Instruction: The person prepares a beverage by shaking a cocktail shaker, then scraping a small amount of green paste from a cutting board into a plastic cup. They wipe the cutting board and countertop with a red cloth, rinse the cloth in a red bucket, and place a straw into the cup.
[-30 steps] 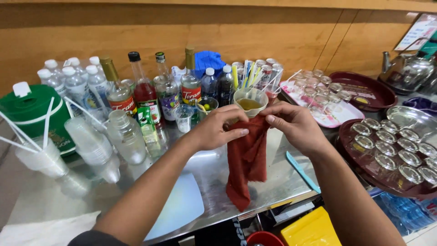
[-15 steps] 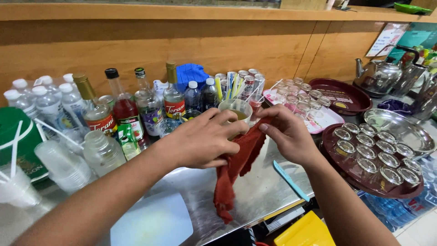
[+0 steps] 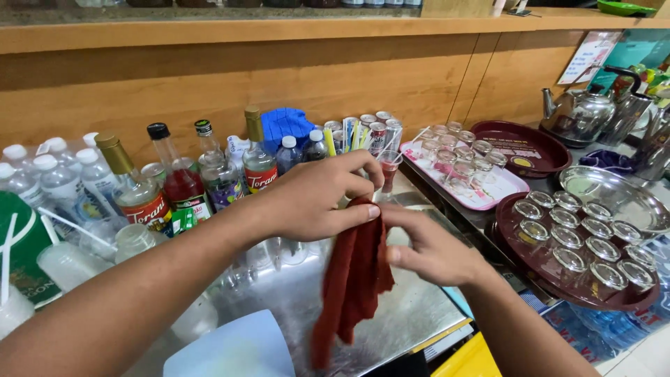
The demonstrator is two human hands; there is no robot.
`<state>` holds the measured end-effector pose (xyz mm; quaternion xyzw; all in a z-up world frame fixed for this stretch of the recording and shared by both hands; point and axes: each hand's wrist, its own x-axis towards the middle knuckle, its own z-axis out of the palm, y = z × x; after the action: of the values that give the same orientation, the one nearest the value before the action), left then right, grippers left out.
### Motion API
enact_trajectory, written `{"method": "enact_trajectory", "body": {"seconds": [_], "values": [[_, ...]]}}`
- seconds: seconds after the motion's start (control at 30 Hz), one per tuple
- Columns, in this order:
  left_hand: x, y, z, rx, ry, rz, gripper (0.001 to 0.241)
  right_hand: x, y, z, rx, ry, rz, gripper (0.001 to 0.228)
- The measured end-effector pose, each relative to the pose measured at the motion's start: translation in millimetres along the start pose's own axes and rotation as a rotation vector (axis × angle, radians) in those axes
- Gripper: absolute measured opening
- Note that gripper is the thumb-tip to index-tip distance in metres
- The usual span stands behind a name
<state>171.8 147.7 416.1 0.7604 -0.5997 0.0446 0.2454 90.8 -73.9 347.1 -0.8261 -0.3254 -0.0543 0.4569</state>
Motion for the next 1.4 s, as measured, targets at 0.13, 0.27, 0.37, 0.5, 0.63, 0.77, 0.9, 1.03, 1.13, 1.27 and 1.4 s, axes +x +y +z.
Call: {"method": "enact_trajectory", "body": {"seconds": [0.13, 0.27, 0.37, 0.5, 0.63, 0.77, 0.9, 1.03, 1.13, 1.27, 1.4], "values": [[5.9, -6.2, -0.3, -0.08, -0.006, 0.005, 0.035, -0.2, -4.2, 7.3, 0.036, 0.032, -0.037, 0.026], [0.5, -7.0, -12.5, -0.157, -0.069, 0.137, 0.031, 1.0, -17.4, -1.4, 0.12, -0.025, -0.02, 0.02], [-9.3, -0.7, -21.8, 0.01, -0.141, 0.112, 0.032, 2.4, -18.5, -10.3, -0.063, -0.043, -0.033, 0.024], [-14.9, 5.6, -26.5, 0.368, -0.33, -0.018, 0.042, -4.3, -21.1, -14.6, -0.329, -0.148, -0.093, 0.036], [-15.1, 4.6, -30.6, 0.407, -0.288, 0.001, 0.04, -3.4, -21.6, -21.3, -0.367, -0.114, -0.076, 0.036], [-17.1, 5.4, -46.4, 0.204, -0.163, -0.043, 0.021, 0.2, -1.6, -40.3, -0.364, -0.007, -0.119, 0.026], [-23.7, -12.9, -44.0, -0.143, -0.091, 0.049, 0.018, 2.8, 2.8, -59.8, -0.399, 0.065, -0.131, 0.018], [-31.1, -6.4, -42.2, -0.145, -0.113, -0.055, 0.019, 5.0, -2.3, -68.4, -0.305, 0.117, -0.125, 0.016], [-31.9, -4.0, -38.1, -0.079, -0.067, -0.091, 0.023, 6.0, -11.7, -65.5, -0.24, 0.132, -0.13, 0.016], [-32.3, -6.5, -36.6, 0.107, 0.073, -0.202, 0.03, 10.9, -11.9, -56.0, -0.216, 0.162, -0.125, 0.011], [-31.3, -17.6, -28.4, 0.197, 0.196, -0.412, 0.033, 25.6, -3.5, -46.6, -0.151, 0.25, -0.036, 0.005]]}}
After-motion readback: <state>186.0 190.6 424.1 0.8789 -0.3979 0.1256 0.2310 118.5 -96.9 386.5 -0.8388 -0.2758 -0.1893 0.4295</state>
